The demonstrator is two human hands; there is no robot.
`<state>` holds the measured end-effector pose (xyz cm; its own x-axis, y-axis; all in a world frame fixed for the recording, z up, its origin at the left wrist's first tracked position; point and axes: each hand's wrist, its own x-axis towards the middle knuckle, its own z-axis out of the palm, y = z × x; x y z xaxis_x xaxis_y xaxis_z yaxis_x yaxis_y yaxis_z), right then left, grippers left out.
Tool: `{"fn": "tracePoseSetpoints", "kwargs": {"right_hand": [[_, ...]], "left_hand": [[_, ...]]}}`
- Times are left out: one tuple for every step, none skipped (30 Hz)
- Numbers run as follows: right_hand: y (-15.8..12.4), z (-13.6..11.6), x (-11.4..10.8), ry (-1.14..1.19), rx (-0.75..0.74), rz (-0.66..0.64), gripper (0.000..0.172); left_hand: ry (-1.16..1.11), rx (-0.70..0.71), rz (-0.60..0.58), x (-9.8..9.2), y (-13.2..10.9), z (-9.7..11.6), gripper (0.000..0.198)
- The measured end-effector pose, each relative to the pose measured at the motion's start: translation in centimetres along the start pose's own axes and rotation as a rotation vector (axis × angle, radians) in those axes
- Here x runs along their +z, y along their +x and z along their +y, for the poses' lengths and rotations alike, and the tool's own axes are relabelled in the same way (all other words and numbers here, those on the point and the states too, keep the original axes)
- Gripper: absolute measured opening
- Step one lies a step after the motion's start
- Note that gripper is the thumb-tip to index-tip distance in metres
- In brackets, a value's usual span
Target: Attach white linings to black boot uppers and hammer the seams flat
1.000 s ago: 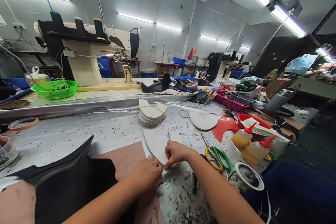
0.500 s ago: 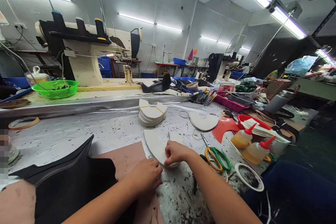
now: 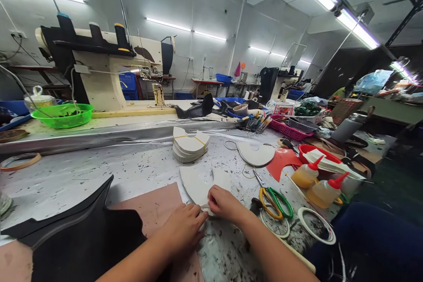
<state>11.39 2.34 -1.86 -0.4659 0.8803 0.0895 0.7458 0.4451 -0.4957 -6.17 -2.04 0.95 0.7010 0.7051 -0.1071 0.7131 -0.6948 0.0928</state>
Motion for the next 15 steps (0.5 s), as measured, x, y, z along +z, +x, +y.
{"fn": "tracePoseSetpoints", "kwargs": {"right_hand": [[0.2, 0.3, -0.2, 0.026, 0.002, 0.000, 0.014], [0.3, 0.6, -0.5, 0.052, 0.000, -0.001, 0.013], [0.4, 0.8, -0.6, 0.077, -0.007, -0.006, 0.011], [0.4, 1.0, -0.8, 0.101, -0.019, -0.012, 0.008], [0.3, 1.0, -0.9, 0.122, -0.034, -0.020, 0.009], [0.1, 1.0, -0.9, 0.138, -0.049, -0.027, 0.015], [-0.1, 1.0, -0.9, 0.148, -0.060, -0.026, 0.020], [-0.3, 0.9, -0.9, 0.150, -0.062, -0.018, 0.022], [-0.4, 0.8, -0.9, 0.146, -0.057, -0.004, 0.020], [-0.5, 0.7, -0.9, 0.136, -0.043, 0.015, 0.016], [-0.4, 0.6, -0.9, 0.122, -0.023, 0.034, 0.013], [-0.2, 0.4, -1.1, 0.103, 0.000, 0.055, 0.012], [0.2, 0.3, -1.4, 0.080, 0.023, 0.077, 0.011], [0.8, 0.1, -1.8, 0.053, 0.046, 0.103, 0.010], [1.5, -0.1, -2.5, 0.022, 0.068, 0.137, 0.008]], "left_hand": [[-0.001, -0.008, 0.003, 0.0, 0.1, -0.1, 0.041], [-0.002, -0.020, 0.007, 0.0, 0.2, -0.1, 0.045], [-0.004, -0.036, 0.013, 0.0, 0.4, -0.2, 0.049], [-0.006, -0.053, 0.020, 0.0, 0.5, -0.2, 0.052], [-0.010, -0.068, 0.027, 0.1, 0.5, -0.3, 0.054], [-0.015, -0.079, 0.033, 0.1, 0.6, -0.3, 0.055], [-0.022, -0.085, 0.038, 0.2, 0.6, -0.3, 0.055], [-0.029, -0.086, 0.044, 0.3, 0.6, -0.4, 0.055], [-0.039, -0.081, 0.048, 0.4, 0.6, -0.4, 0.055], [-0.051, -0.070, 0.052, 0.5, 0.5, -0.4, 0.054], [-0.066, -0.054, 0.052, 0.6, 0.5, -0.5, 0.054], [-0.087, -0.035, 0.050, 0.8, 0.5, -0.5, 0.053], [-0.112, -0.015, 0.045, 0.9, 0.4, -0.6, 0.053], [-0.141, 0.003, 0.037, 1.0, 0.5, -0.7, 0.053], [-0.174, 0.014, 0.028, 1.1, 0.5, -0.8, 0.054]]}}
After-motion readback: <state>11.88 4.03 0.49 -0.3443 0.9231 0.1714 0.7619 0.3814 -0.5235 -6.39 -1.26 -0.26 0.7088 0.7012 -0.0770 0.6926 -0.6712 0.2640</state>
